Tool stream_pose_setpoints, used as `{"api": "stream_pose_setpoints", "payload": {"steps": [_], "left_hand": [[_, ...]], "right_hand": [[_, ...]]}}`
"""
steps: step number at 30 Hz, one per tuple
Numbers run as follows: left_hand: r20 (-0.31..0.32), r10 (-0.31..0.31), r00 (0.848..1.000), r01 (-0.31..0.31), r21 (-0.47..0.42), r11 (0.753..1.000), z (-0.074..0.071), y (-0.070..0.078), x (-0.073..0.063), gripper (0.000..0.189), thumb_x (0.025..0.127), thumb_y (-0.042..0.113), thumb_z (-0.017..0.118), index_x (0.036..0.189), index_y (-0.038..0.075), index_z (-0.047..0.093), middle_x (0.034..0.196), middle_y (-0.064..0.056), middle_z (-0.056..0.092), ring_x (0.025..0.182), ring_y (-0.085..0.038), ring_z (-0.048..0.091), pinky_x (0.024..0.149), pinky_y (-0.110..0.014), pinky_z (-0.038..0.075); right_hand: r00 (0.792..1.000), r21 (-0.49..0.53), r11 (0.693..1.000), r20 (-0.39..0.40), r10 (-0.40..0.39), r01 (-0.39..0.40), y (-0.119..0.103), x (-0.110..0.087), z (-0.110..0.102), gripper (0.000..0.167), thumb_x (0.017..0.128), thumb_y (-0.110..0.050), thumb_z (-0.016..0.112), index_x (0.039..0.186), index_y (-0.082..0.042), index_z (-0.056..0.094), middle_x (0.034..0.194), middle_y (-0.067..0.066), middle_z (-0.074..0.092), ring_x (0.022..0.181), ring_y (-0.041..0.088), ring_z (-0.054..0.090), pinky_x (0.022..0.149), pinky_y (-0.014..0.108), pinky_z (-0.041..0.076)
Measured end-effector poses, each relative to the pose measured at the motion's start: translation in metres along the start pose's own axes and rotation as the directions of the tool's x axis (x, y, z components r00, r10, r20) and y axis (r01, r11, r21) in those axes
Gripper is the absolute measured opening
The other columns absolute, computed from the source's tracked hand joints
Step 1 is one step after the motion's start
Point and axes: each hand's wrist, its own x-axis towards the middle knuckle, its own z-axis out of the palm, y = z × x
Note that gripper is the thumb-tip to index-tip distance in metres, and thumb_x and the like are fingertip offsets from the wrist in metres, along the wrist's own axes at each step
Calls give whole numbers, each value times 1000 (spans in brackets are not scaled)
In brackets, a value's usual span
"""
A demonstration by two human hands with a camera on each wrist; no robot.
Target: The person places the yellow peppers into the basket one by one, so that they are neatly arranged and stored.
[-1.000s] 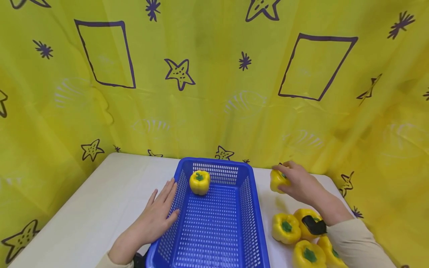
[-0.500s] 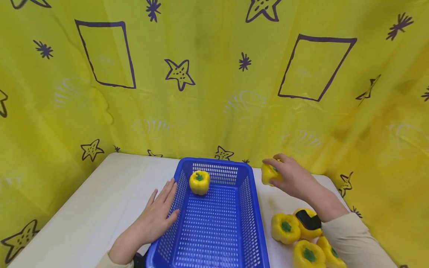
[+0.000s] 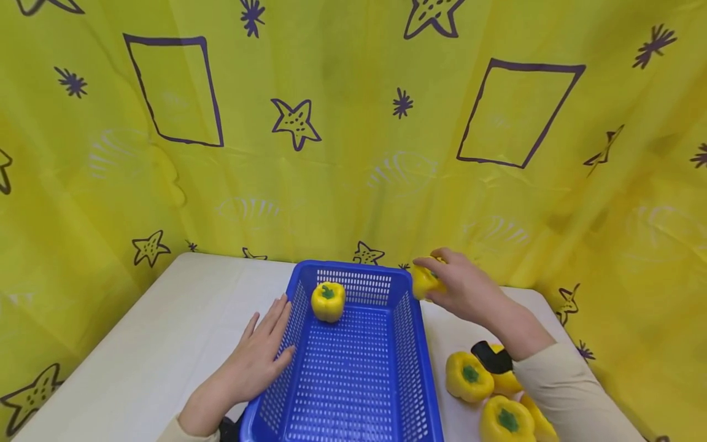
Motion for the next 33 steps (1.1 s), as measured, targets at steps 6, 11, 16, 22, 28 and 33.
{"api": "stream_pose_setpoints", "payload": {"steps": [6,11,16,22,28,33], "left_hand": [[-7,12,1000,-11,13,1000,1,0,1,74,97,29,54,156,-1,21,167,-15,13,155,-31,9,122,-61,2],[-9,14,1000,-14,13,1000,1,-1,0,74,96,29,54,156,-2,22,167,-15,13,155,-31,10,122,-61,2],[-7,11,1000,-11,11,1000,0,0,0,74,96,29,54,156,-2,22,167,-15,13,155,-31,10,122,-61,2],[-8,11,1000,-11,13,1000,1,-1,1,73,96,29,53,156,-2,23,167,-15,13,155,-31,9,122,-61,2],[-6,6,1000,-6,9,1000,1,-1,1,74,97,29,54,156,-2,22,167,-14,13,155,-31,9,122,-61,2],[-5,8,1000,-8,8,1000,0,0,1,74,97,29,54,156,-2,22,167,-15,12,155,-31,9,122,-61,2]], "right_hand": [[1000,8,1000,4,-8,8,-6,4,1,55,85,-14,76,137,-13,57,133,26,53,115,43,56,88,55,55],[1000,13,1000,-1,-12,12,-12,8,3,55,85,-14,76,137,-14,57,133,25,53,115,42,56,88,54,55],[1000,12,1000,-6,-20,20,-16,14,8,56,84,-14,78,136,-16,59,131,23,55,114,41,56,89,55,54],[999,25,999,-9,-42,42,-22,20,16,57,82,-14,79,135,-16,59,130,22,56,114,40,57,90,55,54],[999,31,999,6,-41,41,-25,25,23,57,83,-15,79,136,-16,59,130,21,56,113,39,57,88,53,56],[996,42,995,-9,-93,94,-26,30,30,55,82,-14,80,133,-13,60,125,20,58,111,37,58,88,52,55]]}}
